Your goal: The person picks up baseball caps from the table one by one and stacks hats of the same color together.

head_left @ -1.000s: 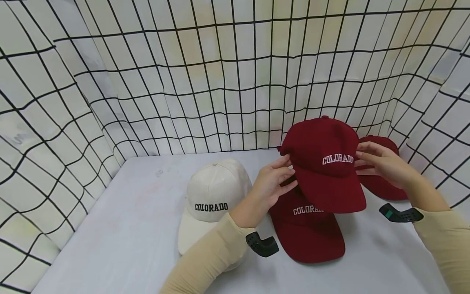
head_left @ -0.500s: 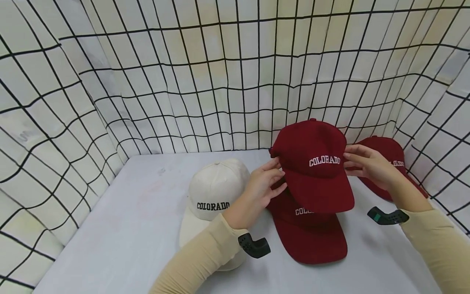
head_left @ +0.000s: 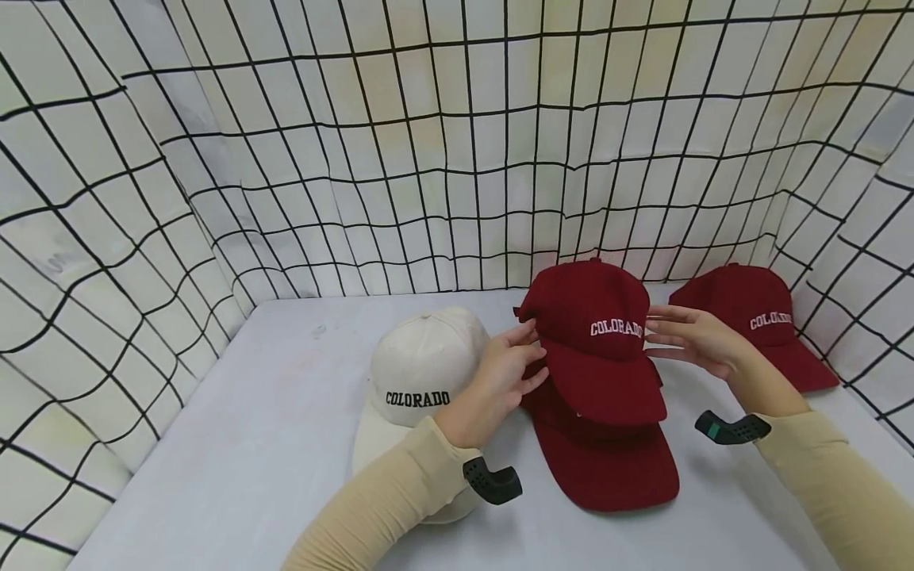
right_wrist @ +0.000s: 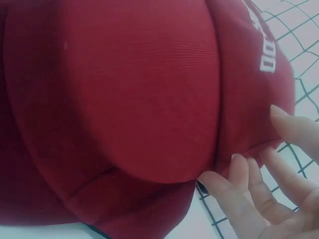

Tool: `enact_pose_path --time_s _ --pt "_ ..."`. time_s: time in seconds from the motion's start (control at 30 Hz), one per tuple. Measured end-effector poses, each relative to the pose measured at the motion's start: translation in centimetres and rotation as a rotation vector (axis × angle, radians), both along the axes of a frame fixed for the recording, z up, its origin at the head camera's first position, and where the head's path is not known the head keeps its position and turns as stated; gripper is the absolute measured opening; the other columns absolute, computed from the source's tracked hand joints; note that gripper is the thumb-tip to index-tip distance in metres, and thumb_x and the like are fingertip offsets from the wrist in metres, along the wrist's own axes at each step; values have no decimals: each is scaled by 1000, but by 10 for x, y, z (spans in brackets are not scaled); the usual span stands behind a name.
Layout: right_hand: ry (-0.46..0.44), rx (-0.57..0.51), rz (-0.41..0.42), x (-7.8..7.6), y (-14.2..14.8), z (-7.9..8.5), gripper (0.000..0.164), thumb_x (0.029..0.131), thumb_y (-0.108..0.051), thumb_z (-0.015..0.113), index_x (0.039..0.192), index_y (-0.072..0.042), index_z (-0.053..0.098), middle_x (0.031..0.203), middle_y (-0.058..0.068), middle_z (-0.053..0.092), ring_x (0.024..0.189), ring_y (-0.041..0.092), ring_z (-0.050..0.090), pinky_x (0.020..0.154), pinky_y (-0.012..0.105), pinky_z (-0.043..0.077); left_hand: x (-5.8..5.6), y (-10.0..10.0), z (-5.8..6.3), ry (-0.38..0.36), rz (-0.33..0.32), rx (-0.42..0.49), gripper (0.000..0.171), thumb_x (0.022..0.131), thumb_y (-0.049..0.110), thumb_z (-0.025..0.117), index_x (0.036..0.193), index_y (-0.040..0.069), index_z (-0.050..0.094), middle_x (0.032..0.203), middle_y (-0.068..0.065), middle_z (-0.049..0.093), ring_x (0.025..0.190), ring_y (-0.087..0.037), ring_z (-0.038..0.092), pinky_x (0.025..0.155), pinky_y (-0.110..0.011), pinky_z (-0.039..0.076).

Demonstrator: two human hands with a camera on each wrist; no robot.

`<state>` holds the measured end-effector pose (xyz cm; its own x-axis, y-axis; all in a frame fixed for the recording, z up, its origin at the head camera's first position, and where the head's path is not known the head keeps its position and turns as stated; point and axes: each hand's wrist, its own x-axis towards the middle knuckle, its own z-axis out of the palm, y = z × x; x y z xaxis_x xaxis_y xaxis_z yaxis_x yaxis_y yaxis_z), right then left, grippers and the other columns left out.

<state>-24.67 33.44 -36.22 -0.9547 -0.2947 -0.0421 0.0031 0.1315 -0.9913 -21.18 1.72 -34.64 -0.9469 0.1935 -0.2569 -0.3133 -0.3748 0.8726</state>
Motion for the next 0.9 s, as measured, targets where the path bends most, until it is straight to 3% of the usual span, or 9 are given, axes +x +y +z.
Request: enact_pose_path --time_s 0.07,0.13,0.23,0.4,0.6,0.9 --pt "9 37 7 -1 -2 -3 58 108 -12 52 153 12 26 114 -13 66 104 10 69 88 35 58 -1 1 -3 -16 12 -2 57 98 -11 52 152 7 49 149 -15 48 117 -24 51 104 -49 47" --pt "3 39 6 -2 -3 -5 62 108 -12 51 155 14 20 114 -14 66 104 9 68 88 35 58 -1 2 -7 -29 19 7 59 98 -12 51 153 7 47 151 -16 46 116 -24 51 105 -49 46" --pt "-20 5 9 -3 -2 -6 50 108 -11 51 152 4 34 115 -12 67 105 10 68 88 34 58 -1 2 -12 -37 26 28 60 97 -13 49 154 7 46 152 -18 46 110 -22 53 106 -50 45" --pt "-73 -16 8 -2 -4 -5 27 107 -14 54 131 -25 51 115 -10 67 105 11 67 87 33 58 -2 1 -16 -45 43 52 61 95 -16 48 152 8 47 143 -16 52 96 -18 53 103 -50 45" --pt "-112 9 -7 0 -8 -4 43 106 -18 58 147 -22 42 115 -13 67 107 10 66 87 35 58 -1 2 -16 -39 47 51 63 94 -16 48 152 7 47 145 -17 49 99 -19 52 104 -52 45" --pt "-126 -22 -24 1 -9 -2 34 107 -17 56 137 -31 48 112 -12 67 103 10 66 85 33 57 0 -1 -16 -54 49 78 60 96 -12 51 153 7 46 144 -17 50 100 -20 55 107 -50 45"
